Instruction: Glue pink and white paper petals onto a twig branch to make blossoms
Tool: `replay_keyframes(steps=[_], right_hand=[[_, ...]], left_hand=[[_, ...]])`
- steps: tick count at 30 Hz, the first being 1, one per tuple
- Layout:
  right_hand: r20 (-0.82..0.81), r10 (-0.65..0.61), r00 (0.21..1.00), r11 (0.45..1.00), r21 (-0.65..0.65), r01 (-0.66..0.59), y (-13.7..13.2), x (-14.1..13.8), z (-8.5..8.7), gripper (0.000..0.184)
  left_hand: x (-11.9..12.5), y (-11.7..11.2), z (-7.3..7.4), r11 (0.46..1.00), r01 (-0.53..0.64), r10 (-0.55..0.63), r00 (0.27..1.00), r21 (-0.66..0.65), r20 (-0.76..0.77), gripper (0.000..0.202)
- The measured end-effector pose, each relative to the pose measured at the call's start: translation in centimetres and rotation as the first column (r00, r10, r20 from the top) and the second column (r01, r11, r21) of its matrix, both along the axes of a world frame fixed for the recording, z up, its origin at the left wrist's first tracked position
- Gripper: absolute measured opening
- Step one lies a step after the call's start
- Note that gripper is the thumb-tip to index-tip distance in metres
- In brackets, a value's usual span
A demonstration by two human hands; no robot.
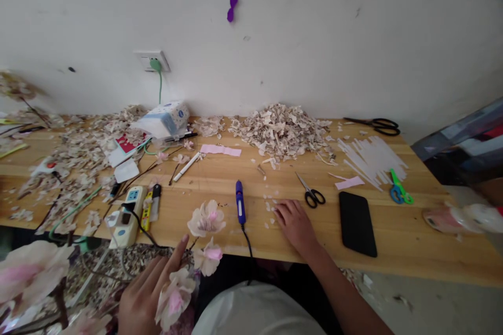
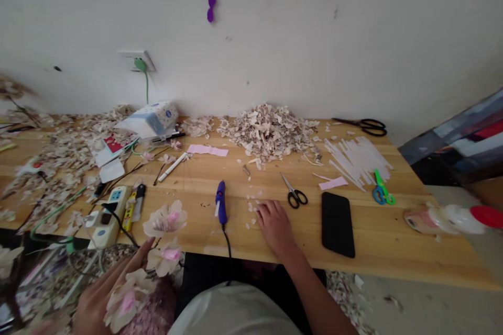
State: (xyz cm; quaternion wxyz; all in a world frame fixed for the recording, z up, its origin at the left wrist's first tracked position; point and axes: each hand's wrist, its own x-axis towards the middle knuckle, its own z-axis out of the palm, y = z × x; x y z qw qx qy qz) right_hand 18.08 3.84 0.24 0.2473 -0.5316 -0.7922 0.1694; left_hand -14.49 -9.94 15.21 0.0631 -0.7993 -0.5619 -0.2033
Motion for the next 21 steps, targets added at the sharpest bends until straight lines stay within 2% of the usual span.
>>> replay_keyframes(steps=[7, 10, 12, 16, 18, 21], right_hand=[[-0.261, -0.092, 0.961, 0.984, -0.173, 0.047, -0.1, -0.1, 0.5, 0.016], [-0.399, -0.209, 0.893, 0.950, -0.299, 0.089, -0.2, -0.2, 0.8, 0.020], [-0.488, -0.301, 0.819, 0.912, -0.398, 0.098, -0.6, -0.4, 1.4, 0.028], [-0.621, -0.438, 0.650, 0.834, -0.550, 0.037, -2.1, -0.9, 3.9, 0.049], [-0.651, -0.486, 0.583, 0.801, -0.598, 0.001, -3.2, -0.9, 5.9, 0.047], [-0.683, -0.530, 0.503, 0.773, -0.632, -0.044, -5.0, -0.6, 9.3, 0.035]], left_hand=[[0.5, 0.5, 0.3, 1.000, 0.006, -0.006, 1.000, 0.012, -0.009, 0.058], [0.3, 0.4, 0.0, 1.000, 0.001, -0.001, 1.000, 0.000, -0.003, 0.057], [0.3, 0.4, -0.2, 1.000, 0.018, -0.018, 1.000, -0.023, -0.010, 0.056], [0.7, 0.7, -0.1, 0.990, 0.101, -0.098, 0.995, -0.100, 0.034, 0.055], [0.9, 0.9, -0.1, 0.974, 0.171, -0.162, 0.984, -0.148, 0.072, 0.055], [1.1, 0.9, -0.3, 0.944, 0.242, -0.231, 0.970, -0.224, 0.076, 0.052]])
